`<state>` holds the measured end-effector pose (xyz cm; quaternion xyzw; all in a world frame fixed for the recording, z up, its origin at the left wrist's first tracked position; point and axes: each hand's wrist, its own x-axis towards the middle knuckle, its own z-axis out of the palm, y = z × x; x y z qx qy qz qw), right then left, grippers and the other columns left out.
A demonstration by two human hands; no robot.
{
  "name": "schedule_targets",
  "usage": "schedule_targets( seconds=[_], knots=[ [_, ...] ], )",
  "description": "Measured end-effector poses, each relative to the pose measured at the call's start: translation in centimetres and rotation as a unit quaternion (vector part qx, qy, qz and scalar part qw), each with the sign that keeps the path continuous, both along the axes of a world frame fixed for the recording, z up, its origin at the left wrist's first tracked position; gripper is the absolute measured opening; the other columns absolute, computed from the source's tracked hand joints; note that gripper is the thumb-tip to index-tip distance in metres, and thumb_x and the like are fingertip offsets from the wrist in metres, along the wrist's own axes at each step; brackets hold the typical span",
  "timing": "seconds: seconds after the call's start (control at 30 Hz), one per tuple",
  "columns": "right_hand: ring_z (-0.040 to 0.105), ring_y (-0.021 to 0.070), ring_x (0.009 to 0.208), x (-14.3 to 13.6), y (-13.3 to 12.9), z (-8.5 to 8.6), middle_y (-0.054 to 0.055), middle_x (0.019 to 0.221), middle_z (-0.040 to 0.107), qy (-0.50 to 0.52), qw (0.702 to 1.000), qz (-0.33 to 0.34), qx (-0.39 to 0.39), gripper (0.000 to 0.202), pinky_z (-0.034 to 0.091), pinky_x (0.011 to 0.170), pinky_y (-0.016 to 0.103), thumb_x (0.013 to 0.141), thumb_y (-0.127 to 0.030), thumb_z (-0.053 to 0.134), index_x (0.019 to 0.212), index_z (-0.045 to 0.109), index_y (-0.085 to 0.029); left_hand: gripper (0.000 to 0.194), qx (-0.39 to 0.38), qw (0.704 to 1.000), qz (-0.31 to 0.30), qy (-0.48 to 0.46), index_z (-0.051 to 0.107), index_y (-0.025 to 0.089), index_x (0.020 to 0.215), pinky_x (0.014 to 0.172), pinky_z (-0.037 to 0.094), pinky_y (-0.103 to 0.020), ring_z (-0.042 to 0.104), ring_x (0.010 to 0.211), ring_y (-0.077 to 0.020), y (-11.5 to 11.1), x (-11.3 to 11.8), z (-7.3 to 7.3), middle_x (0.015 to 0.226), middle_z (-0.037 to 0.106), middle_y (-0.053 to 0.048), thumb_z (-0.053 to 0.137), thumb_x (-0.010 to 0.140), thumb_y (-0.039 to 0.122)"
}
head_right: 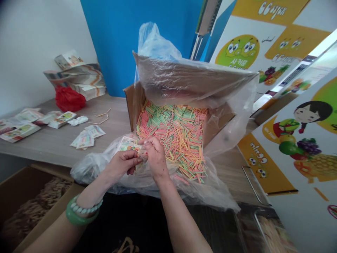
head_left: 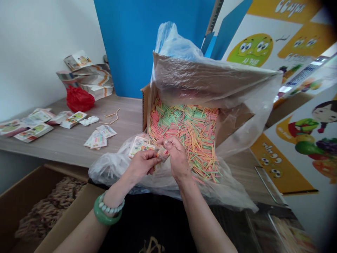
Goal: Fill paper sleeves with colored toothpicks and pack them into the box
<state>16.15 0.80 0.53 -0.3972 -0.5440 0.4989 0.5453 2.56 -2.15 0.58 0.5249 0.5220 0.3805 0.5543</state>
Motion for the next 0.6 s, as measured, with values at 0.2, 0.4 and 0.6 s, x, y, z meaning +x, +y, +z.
schedule_targets(
  seconds=[0.2,0.4,0.6],
  knots=[
    [0.064,0.0205,0.103,0.6,0.0,0.5,0.005,0.11,0.07,-0.04,0.989,0.145,0.0,0.028,0.049,0.09,0.035,0.092,-0.049,0.055,0.088,0.065,-0.023,0.029,0.122,0.986,0.064,-0.094,0.067,0.016,0.059,0.061,0.042,-0.023,0.056,0.066,-0.0123,0.8,-0.3,-0.8,0.064,0.062,-0.002,0.073,0.074,0.04],
    [0.063,0.0191,0.103,0.9,0.3,-1.1,0.004,0.109,0.07,-0.014,0.992,0.12,-0.043,0.032,0.048,0.09,0.032,0.085,-0.044,0.063,0.109,0.064,-0.024,0.028,0.027,0.963,0.089,-0.251,0.071,0.014,0.072,0.058,0.041,-0.023,0.05,0.06,-0.0104,1.2,-1.3,-1.6,0.065,0.059,0.0,0.079,0.072,0.041],
    [0.046,0.0137,0.064,-0.4,0.3,-3.1,-0.004,0.064,0.049,-0.096,0.995,-0.01,-0.034,0.023,0.037,0.064,0.027,0.077,-0.037,0.062,0.064,0.05,-0.021,0.025,0.062,0.964,0.109,-0.235,0.074,0.015,0.081,0.065,0.046,-0.024,0.056,0.068,-0.0121,1.1,-1.3,-1.7,0.074,0.066,-0.001,0.079,0.072,0.038]
  ],
)
